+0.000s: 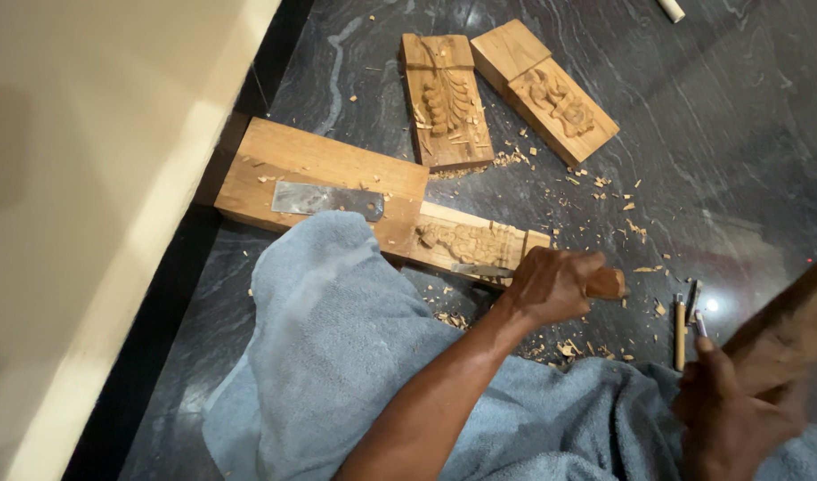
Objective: The person carves a wooden block using a chisel and a wooden mallet. They repeatedly strike the chisel to shape the wood, producing wood shavings. The person occasionally repositions the block and continues carving.
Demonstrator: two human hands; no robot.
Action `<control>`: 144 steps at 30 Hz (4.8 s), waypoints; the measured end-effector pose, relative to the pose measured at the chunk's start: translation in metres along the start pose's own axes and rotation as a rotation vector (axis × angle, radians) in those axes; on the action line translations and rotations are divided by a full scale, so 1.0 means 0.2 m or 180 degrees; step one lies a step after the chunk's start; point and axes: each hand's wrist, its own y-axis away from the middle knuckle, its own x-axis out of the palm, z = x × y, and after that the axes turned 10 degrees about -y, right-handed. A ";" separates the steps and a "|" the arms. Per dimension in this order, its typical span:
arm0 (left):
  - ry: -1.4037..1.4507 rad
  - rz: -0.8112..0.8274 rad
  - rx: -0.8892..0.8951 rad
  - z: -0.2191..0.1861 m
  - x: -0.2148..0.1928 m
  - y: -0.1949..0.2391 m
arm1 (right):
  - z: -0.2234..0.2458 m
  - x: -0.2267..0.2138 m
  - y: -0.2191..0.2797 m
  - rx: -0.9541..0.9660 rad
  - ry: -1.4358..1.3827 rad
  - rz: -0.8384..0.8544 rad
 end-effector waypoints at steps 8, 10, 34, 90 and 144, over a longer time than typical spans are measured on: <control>-0.0273 0.0659 -0.0218 0.02 0.02 0.01 | -0.08 0.18 0.13 0.0466 -0.0601 0.0713; -0.0266 0.0786 -0.0280 0.02 0.02 0.01 | -0.10 0.20 0.12 0.0894 -0.0437 0.0031; -0.0437 0.0752 -0.0362 0.02 -0.07 -0.01 | -0.14 0.19 0.09 0.0442 0.0217 0.1135; -0.0523 0.0495 0.0082 0.08 -0.04 0.10 | -0.10 0.23 0.18 0.1043 0.0198 0.0176; 0.0080 0.0313 -0.0163 0.04 -0.16 -0.04 | 0.06 0.04 0.12 0.0584 0.0144 0.0003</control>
